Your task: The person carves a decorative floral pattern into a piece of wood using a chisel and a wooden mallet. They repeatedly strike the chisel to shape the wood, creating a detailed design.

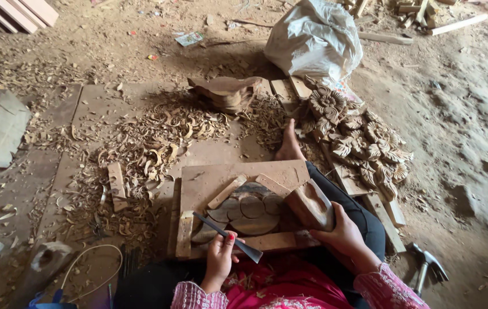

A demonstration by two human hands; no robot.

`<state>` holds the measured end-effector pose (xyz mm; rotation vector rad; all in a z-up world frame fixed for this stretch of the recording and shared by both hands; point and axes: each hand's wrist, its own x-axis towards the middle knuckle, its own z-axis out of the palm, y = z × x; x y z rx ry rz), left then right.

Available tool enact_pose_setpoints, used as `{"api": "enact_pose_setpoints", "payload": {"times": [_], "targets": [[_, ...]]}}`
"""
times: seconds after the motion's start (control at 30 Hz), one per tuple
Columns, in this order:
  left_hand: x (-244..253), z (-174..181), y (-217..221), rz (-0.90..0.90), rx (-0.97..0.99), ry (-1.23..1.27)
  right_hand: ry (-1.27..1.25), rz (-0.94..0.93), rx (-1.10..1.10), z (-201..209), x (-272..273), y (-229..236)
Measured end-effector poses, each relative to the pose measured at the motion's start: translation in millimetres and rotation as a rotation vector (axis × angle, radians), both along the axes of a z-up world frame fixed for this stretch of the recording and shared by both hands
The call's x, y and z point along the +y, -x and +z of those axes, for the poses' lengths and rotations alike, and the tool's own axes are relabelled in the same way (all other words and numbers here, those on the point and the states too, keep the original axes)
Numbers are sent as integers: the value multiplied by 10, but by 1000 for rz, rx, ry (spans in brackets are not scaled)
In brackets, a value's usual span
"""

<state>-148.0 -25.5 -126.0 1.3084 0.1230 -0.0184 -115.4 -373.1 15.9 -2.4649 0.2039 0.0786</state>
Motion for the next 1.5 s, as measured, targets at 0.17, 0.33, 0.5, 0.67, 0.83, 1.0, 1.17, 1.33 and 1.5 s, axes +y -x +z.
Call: {"api": "enact_pose_setpoints", "payload": {"times": [0.17,0.33,0.5,0.67,0.83,1.0,1.17,1.33,1.5], "targets": [[-3,96,20,-20,-50,-59,-50,-44,93,5,-40,-56],[12,157,6,-11,-44,-66,-15,-52,62,7,-18,-61],[-21,112,79,-4,-41,-59,2,-16,-6,39,32,21],[-4,116,29,2,-62,-79,27,91,-9,238,96,-69],[-15,-12,72,33,-18,-155,-108,259,-4,342,371,-177],[-12,-76,63,58,15,-112,-25,440,-18,237,700,-349],[-6,51,116,47,94,15,-101,366,297,136,437,-1109],[83,203,173,173,109,189,124,279,212,-232,324,-1930],[313,281,151,311,9,257,152,260,-15,-638,434,-2120]]}}
